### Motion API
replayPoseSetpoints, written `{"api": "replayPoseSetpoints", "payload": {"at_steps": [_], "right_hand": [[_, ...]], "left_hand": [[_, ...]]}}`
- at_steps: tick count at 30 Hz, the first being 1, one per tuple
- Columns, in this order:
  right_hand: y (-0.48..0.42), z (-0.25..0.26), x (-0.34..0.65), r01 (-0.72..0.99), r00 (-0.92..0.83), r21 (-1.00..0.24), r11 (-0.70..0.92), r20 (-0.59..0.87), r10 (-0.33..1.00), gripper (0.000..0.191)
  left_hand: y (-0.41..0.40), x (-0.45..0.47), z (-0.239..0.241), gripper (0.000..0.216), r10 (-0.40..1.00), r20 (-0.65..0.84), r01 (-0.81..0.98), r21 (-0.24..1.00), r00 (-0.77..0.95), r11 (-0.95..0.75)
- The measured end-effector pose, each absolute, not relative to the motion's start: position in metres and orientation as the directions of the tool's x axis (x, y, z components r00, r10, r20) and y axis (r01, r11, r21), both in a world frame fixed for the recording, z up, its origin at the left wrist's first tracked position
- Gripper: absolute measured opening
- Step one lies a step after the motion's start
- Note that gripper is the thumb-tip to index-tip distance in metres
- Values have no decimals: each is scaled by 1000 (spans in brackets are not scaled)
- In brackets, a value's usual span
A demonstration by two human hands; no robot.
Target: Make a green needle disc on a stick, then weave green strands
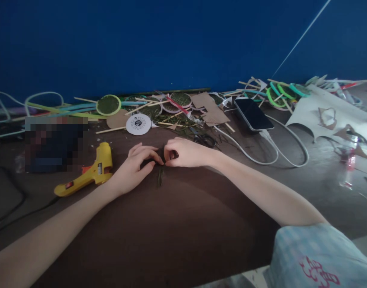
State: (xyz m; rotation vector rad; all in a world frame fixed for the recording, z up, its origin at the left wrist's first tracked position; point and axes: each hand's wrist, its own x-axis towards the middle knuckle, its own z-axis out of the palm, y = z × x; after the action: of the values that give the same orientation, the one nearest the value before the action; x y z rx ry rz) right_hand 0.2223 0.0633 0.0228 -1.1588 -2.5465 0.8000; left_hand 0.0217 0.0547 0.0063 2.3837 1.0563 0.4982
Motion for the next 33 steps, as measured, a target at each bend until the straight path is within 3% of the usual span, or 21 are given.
{"api": "replayPoseSetpoints", "payload": {"at_steps": [12, 22, 33], "right_hand": [[64, 16, 221, 648, -598, -611, 456, -36, 801, 10], [64, 13, 224, 645, -568, -622, 444, -1, 823, 12], [67, 7, 226, 654, -546, -602, 458, 42, 837, 15]], "left_hand": [[55, 19, 5, 16, 752, 224, 535, 581, 620, -614], [54, 20, -7, 6, 659, 339, 569, 333, 672, -752], [54, 19, -8, 3, 639, 365, 571, 288, 677, -769]]}}
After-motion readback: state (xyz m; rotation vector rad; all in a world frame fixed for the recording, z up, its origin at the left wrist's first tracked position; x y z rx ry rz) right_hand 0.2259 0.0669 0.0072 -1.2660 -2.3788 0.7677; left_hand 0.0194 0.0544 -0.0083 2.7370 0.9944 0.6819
